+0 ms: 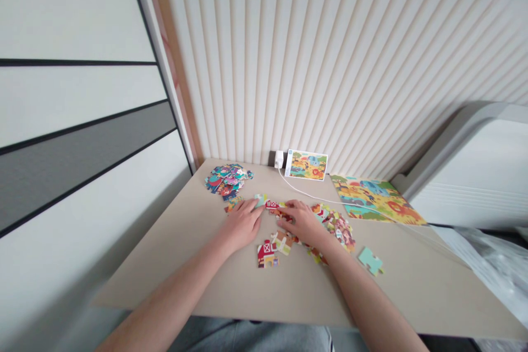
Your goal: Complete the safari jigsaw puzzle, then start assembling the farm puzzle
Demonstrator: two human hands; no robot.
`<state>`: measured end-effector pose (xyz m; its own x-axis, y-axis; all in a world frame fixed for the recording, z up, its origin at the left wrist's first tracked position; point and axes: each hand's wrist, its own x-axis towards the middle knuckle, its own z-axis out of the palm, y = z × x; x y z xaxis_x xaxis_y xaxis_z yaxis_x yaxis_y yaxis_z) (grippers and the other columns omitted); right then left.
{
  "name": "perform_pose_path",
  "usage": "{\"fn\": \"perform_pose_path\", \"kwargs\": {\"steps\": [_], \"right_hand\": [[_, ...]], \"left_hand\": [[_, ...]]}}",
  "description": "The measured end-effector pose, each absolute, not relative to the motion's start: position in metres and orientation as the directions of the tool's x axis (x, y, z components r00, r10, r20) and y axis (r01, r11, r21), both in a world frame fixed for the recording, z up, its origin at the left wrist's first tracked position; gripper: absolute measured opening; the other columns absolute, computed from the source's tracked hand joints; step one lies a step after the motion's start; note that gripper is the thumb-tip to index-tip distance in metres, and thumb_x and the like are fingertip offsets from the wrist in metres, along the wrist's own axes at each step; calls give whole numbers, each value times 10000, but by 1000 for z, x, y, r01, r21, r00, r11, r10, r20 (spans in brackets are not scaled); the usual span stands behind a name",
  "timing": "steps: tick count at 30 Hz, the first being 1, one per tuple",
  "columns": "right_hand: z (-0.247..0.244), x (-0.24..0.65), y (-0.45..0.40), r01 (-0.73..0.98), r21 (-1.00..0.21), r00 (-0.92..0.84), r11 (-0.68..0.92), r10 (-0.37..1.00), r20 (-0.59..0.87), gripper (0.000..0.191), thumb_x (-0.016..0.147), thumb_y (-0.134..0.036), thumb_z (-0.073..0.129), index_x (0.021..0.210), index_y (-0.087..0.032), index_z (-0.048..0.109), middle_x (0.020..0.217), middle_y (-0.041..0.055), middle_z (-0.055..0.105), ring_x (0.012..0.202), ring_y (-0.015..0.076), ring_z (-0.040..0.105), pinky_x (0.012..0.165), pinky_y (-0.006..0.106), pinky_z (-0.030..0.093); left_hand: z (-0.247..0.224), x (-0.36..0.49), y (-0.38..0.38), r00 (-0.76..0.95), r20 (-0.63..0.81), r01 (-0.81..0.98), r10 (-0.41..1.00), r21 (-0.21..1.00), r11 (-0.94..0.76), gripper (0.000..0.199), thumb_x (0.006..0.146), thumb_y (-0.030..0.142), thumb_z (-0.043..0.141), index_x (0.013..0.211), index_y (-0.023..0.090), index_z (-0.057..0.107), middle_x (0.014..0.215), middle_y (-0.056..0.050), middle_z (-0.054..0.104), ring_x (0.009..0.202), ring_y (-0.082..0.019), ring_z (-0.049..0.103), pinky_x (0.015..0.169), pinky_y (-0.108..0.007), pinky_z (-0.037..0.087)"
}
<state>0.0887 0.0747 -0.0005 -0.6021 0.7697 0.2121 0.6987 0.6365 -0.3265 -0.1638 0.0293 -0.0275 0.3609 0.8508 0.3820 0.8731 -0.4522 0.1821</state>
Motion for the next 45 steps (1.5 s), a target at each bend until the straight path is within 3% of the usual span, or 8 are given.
{"fn": "perform_pose_path", "kwargs": {"steps": [6, 11, 19, 29, 34, 39, 45], "right_hand": [[1, 93, 77, 692, -294, -632, 659, 750, 194, 302, 999, -359, 628, 1283, -363, 730, 1255, 69, 665, 1166, 237, 610, 1048, 380, 434], [4, 86, 73, 701, -260, -631, 664, 748, 207, 290, 1004, -346, 620, 1272, -332, 731, 1231, 70, 668, 1151, 230, 613, 1029, 362, 436], [5, 83, 71, 727, -281, -599, 627, 778, 188, 446, 989, -408, 634, 1412, -269, 615, 1288, 104, 664, 1199, 249, 603, 1058, 386, 427], [10, 92, 69, 701, -236, -637, 673, 739, 219, 326, 934, -265, 661, 1248, -295, 743, 1187, 91, 638, 1074, 234, 644, 994, 390, 470], [19, 108, 67, 667, -326, -608, 670, 743, 281, 328, 955, -167, 565, 1191, -265, 771, 1183, 96, 596, 961, 187, 662, 932, 336, 521], [27, 132, 65, 660, -415, -525, 626, 780, 342, 314, 956, -198, 539, 1123, -254, 799, 1115, 86, 611, 937, 191, 665, 900, 341, 544], [23, 211, 61, 701, -577, -197, 419, 892, 408, 310, 906, -381, 602, 1076, -236, 817, 1140, 112, 667, 980, 245, 675, 856, 378, 583]], "left_hand": [[-30, -164, 33, 368, 370, 870, 853, 187, -456, 394, 1005, 196, 468, 1370, 177, 614, 1476, -146, 581, 1378, -287, 525, 1188, -495, 357], [-28, -164, 33, 372, 373, 864, 850, 196, -464, 424, 992, 174, 482, 1404, 175, 584, 1477, -143, 579, 1386, -275, 517, 1198, -476, 353], [-24, -163, 29, 395, 384, 844, 834, 207, -495, 387, 995, 142, 484, 1330, 243, 649, 1330, -102, 646, 1248, -256, 592, 1130, -436, 431], [-25, -164, 31, 428, 379, 822, 821, 214, -527, 444, 991, 119, 455, 1396, 218, 608, 1406, -111, 629, 1293, -258, 582, 1138, -451, 428], [-24, -163, 31, 432, 378, 813, 819, 229, -535, 411, 1006, 130, 432, 1373, 174, 612, 1399, -132, 641, 1298, -261, 591, 1141, -465, 428], [-26, -164, 32, 455, 381, 791, 805, 242, -562, 394, 998, 117, 435, 1309, 209, 658, 1392, -107, 652, 1270, -250, 611, 1149, -464, 428], [-26, -163, 31, 457, 397, 759, 796, 292, -582, 375, 982, 85, 441, 1229, 221, 689, 1337, -84, 684, 1240, -220, 630, 1122, -404, 470]]}}
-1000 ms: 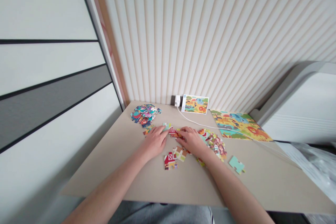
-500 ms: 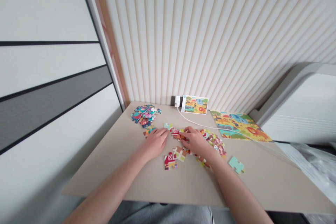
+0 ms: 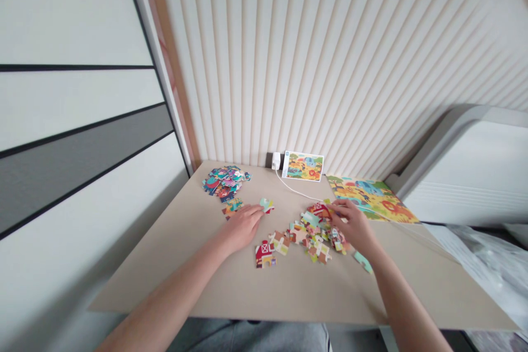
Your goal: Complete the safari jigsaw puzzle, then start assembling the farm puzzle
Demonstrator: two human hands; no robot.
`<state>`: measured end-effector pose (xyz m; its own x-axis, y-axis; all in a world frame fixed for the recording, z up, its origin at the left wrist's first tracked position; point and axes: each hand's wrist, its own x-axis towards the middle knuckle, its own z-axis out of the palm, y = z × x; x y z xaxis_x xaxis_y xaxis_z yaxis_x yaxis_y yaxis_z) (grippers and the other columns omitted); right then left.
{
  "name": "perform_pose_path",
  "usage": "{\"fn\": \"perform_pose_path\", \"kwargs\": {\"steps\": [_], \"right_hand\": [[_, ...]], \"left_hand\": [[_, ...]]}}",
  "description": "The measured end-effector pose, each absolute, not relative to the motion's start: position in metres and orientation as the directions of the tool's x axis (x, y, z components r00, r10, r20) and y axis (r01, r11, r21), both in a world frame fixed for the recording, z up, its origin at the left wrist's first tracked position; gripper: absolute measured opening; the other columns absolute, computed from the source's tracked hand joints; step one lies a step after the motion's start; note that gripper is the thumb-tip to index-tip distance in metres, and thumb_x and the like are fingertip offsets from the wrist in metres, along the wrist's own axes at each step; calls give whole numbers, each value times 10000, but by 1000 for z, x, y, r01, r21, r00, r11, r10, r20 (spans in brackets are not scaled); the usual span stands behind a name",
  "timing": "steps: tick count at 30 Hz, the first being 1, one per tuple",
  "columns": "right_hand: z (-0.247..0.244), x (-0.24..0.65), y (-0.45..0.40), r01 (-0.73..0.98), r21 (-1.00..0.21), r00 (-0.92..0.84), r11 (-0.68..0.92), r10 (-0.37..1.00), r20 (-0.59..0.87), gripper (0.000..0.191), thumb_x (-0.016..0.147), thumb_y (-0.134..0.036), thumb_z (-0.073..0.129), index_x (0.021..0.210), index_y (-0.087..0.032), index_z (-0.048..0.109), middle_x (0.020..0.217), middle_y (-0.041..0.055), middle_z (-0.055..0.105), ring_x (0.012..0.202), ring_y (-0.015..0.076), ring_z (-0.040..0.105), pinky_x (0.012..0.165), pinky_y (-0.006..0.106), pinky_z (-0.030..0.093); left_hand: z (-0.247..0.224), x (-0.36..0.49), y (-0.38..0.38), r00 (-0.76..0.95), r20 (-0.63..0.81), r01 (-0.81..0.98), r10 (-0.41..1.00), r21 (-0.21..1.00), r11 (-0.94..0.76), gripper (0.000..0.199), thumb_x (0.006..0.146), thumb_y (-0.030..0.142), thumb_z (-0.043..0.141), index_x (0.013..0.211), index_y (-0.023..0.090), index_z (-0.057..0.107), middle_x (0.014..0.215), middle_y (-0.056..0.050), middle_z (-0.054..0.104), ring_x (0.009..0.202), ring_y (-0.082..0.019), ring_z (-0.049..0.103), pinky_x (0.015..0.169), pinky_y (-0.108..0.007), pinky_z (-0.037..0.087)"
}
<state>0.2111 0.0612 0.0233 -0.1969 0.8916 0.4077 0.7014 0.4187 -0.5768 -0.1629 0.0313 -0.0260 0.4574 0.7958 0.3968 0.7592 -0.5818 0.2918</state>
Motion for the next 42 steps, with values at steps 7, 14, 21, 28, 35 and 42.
{"fn": "perform_pose_path", "kwargs": {"steps": [7, 14, 21, 28, 35, 42], "right_hand": [[-10, 322, 32, 589, -802, 168, 101, 955, 244, 416, 757, -472, 701, 1020, -174, 825, 1079, 138, 751, 724, 213, 685, 599, 331, 593], [-55, 336, 13, 761, -646, 190, 56, 933, 305, 410, 817, -428, 577, 1068, -196, 805, 1217, 133, 729, 924, 267, 721, 815, 408, 593], [-53, 321, 8, 923, -373, 62, 98, 917, 395, 423, 907, -404, 485, 1134, -209, 783, 1278, 128, 669, 1132, 291, 655, 1032, 460, 503], [-47, 310, 2, 942, -302, -17, 148, 918, 395, 421, 961, -477, 485, 1180, -249, 763, 1247, 117, 686, 1096, 287, 662, 1020, 460, 510], [-45, 305, -1, 949, -279, -27, 143, 924, 382, 449, 973, -557, 494, 1218, -277, 745, 1267, 107, 676, 1126, 294, 648, 1016, 468, 501], [-28, 307, 10, 912, -372, 31, 175, 873, 488, 412, 983, -485, 469, 1133, -234, 759, 1270, 123, 686, 1160, 292, 633, 1040, 472, 483]], "left_hand": [[-25, -153, 35, 383, 416, 780, 825, 332, -530, 185, 1009, 210, 528, 1103, 214, 687, 1172, -78, 707, 1127, -219, 655, 1034, -368, 508], [-24, -149, 39, 309, 419, 840, 853, 300, -452, 217, 974, 315, 629, 1144, 195, 691, 1088, -102, 683, 1055, -259, 642, 975, -410, 501], [-20, -148, 33, 355, 403, 834, 844, 271, -481, 168, 985, 240, 577, 1049, 197, 727, 1035, -87, 673, 1021, -249, 627, 965, -408, 489], [-21, -146, 28, 401, 411, 809, 818, 259, -527, 168, 986, 236, 578, 1052, 226, 732, 1020, -77, 671, 1023, -239, 622, 970, -397, 479], [-21, -143, 25, 441, 410, 784, 798, 257, -565, 157, 986, 241, 592, 1060, 228, 730, 1018, -72, 670, 1023, -239, 625, 980, -410, 474], [-19, -140, 22, 467, 410, 752, 783, 282, -596, 183, 1006, 271, 562, 1083, 233, 724, 1025, -70, 695, 1033, -238, 633, 988, -417, 475]]}}
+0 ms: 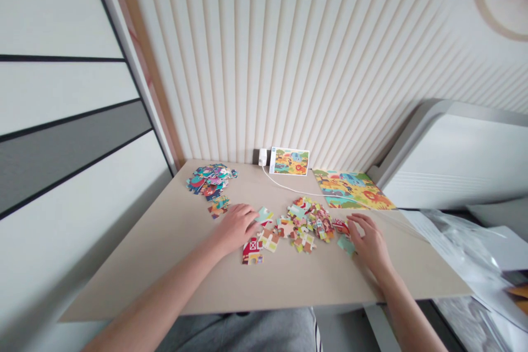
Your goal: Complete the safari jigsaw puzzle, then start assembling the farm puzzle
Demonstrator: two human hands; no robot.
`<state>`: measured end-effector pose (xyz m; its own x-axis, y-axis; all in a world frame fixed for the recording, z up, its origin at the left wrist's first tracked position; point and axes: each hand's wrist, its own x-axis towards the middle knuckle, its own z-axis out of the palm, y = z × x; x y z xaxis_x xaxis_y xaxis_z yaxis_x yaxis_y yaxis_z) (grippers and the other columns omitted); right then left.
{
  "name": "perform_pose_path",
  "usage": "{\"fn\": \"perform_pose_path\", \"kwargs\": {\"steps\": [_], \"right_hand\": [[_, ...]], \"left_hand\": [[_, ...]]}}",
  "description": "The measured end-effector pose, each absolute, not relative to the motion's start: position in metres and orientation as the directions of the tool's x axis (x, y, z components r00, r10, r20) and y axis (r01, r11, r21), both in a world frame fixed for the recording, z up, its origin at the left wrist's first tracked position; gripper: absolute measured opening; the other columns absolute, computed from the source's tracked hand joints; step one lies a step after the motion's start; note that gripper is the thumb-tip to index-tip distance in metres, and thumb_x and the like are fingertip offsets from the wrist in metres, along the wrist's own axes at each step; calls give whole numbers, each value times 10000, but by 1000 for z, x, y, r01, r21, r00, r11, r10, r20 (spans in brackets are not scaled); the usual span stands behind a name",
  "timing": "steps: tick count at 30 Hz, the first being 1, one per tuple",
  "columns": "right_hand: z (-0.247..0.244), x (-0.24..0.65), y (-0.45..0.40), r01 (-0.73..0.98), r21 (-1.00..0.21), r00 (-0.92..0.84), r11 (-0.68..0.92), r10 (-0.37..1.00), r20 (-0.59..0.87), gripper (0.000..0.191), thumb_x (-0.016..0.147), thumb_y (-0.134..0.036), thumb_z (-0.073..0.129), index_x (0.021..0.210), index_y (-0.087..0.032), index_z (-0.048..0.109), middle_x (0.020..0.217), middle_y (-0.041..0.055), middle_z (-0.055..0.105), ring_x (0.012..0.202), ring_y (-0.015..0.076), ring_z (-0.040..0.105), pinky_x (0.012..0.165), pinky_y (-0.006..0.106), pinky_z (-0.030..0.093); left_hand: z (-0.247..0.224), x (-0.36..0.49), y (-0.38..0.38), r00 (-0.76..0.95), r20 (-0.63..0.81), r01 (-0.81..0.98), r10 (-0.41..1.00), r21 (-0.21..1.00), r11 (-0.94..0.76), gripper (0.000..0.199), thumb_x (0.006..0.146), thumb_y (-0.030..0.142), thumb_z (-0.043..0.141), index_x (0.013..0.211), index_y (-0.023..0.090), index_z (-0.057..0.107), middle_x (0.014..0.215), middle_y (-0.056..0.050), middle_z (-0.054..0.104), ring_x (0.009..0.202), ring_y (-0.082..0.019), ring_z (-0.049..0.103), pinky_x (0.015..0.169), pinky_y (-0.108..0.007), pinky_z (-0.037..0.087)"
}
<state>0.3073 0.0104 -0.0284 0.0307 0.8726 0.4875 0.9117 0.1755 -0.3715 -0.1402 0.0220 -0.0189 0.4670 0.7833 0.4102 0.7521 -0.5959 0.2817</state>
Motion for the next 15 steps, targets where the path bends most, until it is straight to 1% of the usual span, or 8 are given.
{"fn": "perform_pose_path", "kwargs": {"steps": [3, 5, 6, 10, 12, 15], "right_hand": [[-3, 299, 45, 884, -426, 34, 192, 883, 469, 398, 960, -460, 487, 1111, -214, 760, 1221, 127, 716, 1148, 299, 641, 1043, 474, 477], [13, 286, 80, 854, -495, 37, 161, 929, 367, 391, 921, -437, 532, 1125, -197, 764, 1210, 130, 730, 1138, 302, 649, 1057, 472, 462], [20, 278, 100, 844, -513, 35, 155, 939, 341, 386, 907, -420, 547, 1123, -187, 767, 1200, 129, 740, 1134, 301, 657, 1051, 462, 465], [26, 241, 180, 805, -582, 51, 114, 965, 259, 351, 853, -372, 625, 1086, -157, 775, 1060, 113, 784, 1013, 285, 708, 950, 406, 512], [20, 223, 209, 777, -624, 84, 81, 970, 230, 397, 820, -376, 671, 1118, -129, 760, 1073, 134, 780, 1005, 290, 711, 917, 390, 520], [8, 200, 236, 717, -695, 143, 41, 968, 205, 539, 801, -396, 699, 1247, -92, 695, 1103, 171, 768, 968, 276, 712, 851, 365, 530]], "left_hand": [[-18, -140, 22, 463, 414, 744, 783, 299, -598, 239, 1026, 219, 488, 1100, 230, 716, 1014, -70, 707, 1013, -231, 640, 967, -407, 484], [-17, -140, 22, 453, 420, 743, 786, 309, -594, 261, 1025, 195, 467, 1106, 230, 712, 1012, -72, 709, 1012, -233, 641, 959, -403, 489], [-17, -140, 23, 448, 425, 743, 787, 313, -591, 263, 1023, 190, 465, 1106, 230, 712, 1012, -72, 709, 1014, -234, 641, 957, -402, 490], [-15, -144, 23, 422, 444, 746, 790, 324, -581, 263, 1025, 193, 461, 1088, 233, 713, 1009, -71, 708, 999, -229, 639, 944, -395, 494], [-14, -147, 23, 403, 453, 752, 795, 331, -570, 255, 1028, 198, 463, 1073, 230, 712, 1007, -71, 708, 994, -229, 637, 934, -393, 497], [-14, -150, 25, 362, 464, 765, 809, 348, -542, 244, 1023, 184, 472, 1053, 224, 711, 1005, -69, 709, 1002, -232, 637, 939, -392, 496]]}}
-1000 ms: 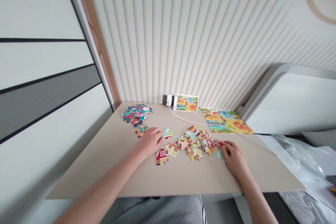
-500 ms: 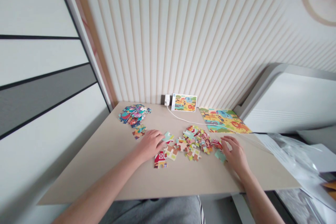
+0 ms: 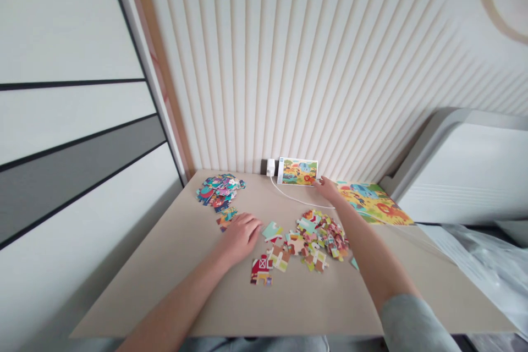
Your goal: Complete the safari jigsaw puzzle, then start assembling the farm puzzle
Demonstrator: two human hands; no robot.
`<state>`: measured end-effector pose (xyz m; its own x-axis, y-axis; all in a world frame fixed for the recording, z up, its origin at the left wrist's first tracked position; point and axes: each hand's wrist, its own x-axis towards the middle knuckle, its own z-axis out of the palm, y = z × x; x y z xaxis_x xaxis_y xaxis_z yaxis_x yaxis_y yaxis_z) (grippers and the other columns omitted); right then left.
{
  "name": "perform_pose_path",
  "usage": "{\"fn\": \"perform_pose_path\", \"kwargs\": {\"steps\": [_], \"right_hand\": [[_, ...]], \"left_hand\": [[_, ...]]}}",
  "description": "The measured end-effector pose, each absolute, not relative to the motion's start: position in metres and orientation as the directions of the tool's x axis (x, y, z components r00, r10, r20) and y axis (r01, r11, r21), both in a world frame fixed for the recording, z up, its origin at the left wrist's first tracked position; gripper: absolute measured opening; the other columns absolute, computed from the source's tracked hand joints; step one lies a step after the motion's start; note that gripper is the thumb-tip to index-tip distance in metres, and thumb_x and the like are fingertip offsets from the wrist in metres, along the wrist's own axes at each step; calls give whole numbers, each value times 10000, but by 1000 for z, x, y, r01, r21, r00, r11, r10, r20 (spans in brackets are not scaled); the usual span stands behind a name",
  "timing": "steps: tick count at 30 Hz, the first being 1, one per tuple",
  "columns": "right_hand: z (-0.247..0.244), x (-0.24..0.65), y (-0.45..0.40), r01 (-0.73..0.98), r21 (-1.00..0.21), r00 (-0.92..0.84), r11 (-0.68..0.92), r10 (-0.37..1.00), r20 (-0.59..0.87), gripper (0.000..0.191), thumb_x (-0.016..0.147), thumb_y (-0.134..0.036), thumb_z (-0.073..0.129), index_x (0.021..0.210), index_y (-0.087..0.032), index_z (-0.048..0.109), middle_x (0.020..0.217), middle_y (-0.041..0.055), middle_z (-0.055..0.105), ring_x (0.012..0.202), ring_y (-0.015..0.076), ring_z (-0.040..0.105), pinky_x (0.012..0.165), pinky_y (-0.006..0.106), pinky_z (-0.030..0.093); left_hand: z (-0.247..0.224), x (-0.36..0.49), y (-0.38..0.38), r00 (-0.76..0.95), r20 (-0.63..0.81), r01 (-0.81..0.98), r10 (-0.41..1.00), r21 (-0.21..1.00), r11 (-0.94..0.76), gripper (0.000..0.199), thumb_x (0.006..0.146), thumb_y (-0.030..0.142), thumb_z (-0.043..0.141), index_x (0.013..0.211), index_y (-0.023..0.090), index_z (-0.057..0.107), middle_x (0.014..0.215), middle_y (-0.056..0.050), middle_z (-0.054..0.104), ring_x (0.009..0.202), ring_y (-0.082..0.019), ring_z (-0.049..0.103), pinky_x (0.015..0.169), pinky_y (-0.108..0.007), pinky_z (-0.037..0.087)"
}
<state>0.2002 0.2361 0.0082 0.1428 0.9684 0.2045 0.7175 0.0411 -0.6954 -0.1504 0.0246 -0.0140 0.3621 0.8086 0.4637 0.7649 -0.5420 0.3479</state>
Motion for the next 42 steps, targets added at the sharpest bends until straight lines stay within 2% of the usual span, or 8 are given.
{"fn": "perform_pose_path", "kwargs": {"steps": [3, 12, 18, 23, 28, 33, 37, 42], "right_hand": [[2, 186, 247, 644, -765, 197, 34, 958, 208, 593, 796, -428, 708, 1269, -73, 670, 988, 162, 777, 851, 248, 702, 764, 339, 526], [45, 207, 204, 434, -854, 381, 286, 801, 461, 491, 793, -634, 669, 853, -148, 692, 692, 22, 645, 691, 185, 563, 612, 282, 423], [42, 192, 130, 263, -876, 335, 405, 813, 477, 448, 815, -640, 689, 753, -199, 635, 683, -9, 617, 631, 152, 543, 629, 280, 456], [22, 143, 89, 117, -914, 206, 389, 890, 406, 462, 810, -608, 739, 666, -219, 534, 616, -29, 556, 561, 130, 488, 561, 259, 431], [24, 126, 70, 97, -926, 116, 365, 920, 375, 561, 803, -599, 760, 589, -228, 398, 530, -67, 382, 511, 92, 335, 490, 232, 306], [24, 132, 63, 113, -935, 8, 336, 941, 339, 592, 798, -623, 754, 575, -230, 372, 527, -61, 381, 515, 88, 309, 480, 233, 277], [23, 136, 60, 101, -942, -95, 321, 945, 312, 587, 760, -603, 796, 573, -225, 388, 535, -57, 417, 522, 91, 334, 491, 233, 303], [23, 140, 60, 59, -944, -144, 326, 938, 315, 546, 723, -543, 846, 582, -215, 433, 553, -52, 465, 534, 98, 386, 517, 234, 341]], "left_hand": [[-16, -153, 27, 326, 468, 771, 821, 370, -518, 248, 1007, 154, 485, 1059, 227, 716, 1018, -67, 713, 1014, -232, 641, 945, -388, 494], [-20, -152, 29, 296, 492, 707, 819, 464, -534, 242, 1013, 182, 488, 1081, 217, 717, 1028, -74, 717, 1029, -236, 646, 959, -403, 493], [-21, -147, 29, 211, 545, 622, 811, 565, -542, 413, 1054, 318, 474, 1451, 212, 520, 1152, -98, 697, 1123, -246, 648, 1036, -439, 490], [-15, -144, 21, 159, 439, 209, 885, 861, -464, 641, 1041, 426, 531, 1608, 243, 295, 1381, -152, 621, 1151, -267, 662, 959, -420, 554], [-11, -145, 19, 142, 386, -63, 912, 923, -381, 764, 1007, 411, 611, 1631, 310, 182, 1536, -157, 498, 1293, -303, 595, 900, -384, 598], [-11, -150, 24, 6, 466, -12, 885, 885, -466, 672, 969, 383, 666, 1556, 295, 351, 1526, -129, 515, 1340, -286, 572, 1051, -417, 536], [-11, -156, 24, -50, 534, 124, 844, 842, -525, 763, 929, 323, 712, 1571, 285, 302, 1488, -129, 555, 1280, -269, 629, 1019, -392, 560], [-11, -166, 21, 115, 658, 362, 744, 669, -648, 397, 946, 325, 672, 1329, 229, 631, 1291, -124, 695, 1193, -302, 676, 992, -443, 570]]}}
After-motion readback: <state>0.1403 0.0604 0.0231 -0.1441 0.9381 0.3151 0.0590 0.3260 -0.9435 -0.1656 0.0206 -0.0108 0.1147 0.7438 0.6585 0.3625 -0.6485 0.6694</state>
